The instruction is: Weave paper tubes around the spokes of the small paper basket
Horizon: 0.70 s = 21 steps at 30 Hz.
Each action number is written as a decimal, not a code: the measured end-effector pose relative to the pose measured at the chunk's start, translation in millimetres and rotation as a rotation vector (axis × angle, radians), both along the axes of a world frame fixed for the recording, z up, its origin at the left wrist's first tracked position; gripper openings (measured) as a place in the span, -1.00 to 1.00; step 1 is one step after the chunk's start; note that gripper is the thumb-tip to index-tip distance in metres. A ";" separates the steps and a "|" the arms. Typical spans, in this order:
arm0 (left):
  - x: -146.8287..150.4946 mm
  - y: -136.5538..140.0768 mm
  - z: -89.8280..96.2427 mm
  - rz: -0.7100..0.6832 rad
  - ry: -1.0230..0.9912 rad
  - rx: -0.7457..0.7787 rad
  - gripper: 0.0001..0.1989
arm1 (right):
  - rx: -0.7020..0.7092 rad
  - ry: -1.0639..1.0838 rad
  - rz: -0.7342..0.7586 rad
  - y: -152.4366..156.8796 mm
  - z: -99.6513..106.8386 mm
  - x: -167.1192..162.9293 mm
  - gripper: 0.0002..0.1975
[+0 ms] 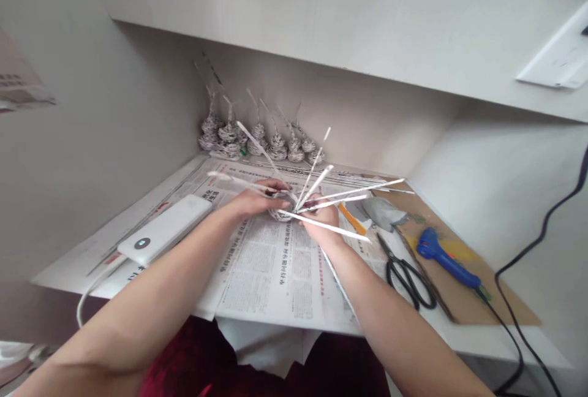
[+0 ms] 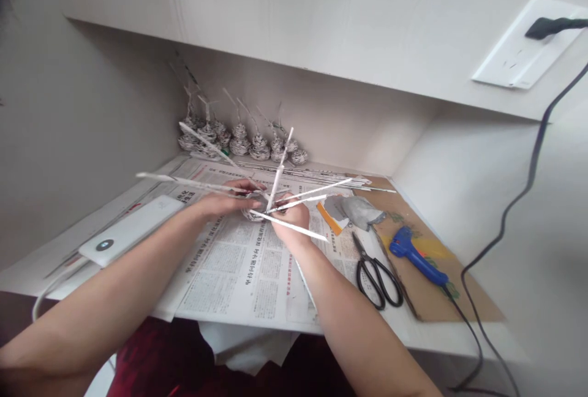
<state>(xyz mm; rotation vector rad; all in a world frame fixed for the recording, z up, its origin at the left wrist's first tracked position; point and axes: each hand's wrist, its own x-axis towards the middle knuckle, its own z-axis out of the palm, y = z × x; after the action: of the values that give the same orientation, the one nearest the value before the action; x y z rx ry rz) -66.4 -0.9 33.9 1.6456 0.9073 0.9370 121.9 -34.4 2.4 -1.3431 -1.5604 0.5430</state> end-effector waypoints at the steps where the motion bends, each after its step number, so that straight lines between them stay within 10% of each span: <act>1: -5.5 0.0 4.2 -0.047 0.013 -0.007 -0.44 | 0.000 -0.001 -0.014 1.6 0.6 1.8 -0.93; 7: -28.0 -3.0 23.2 -0.269 0.011 -0.124 -0.37 | 0.000 -0.016 -0.024 4.5 5.6 6.7 -0.91; 11: -26.1 -0.2 18.4 -0.123 -0.039 -0.197 -0.45 | -0.024 0.008 -0.038 4.9 5.3 6.3 -0.90; 21: -5.8 -1.4 3.1 -0.085 0.137 0.112 -0.45 | -0.033 -0.070 -0.032 -1.2 13.6 -2.4 -0.95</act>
<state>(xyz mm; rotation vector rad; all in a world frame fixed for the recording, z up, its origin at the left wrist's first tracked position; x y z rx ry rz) -72.3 -2.3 37.0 1.8473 0.8825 0.8381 119.6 -35.6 16.0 -1.4235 -1.5897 0.5080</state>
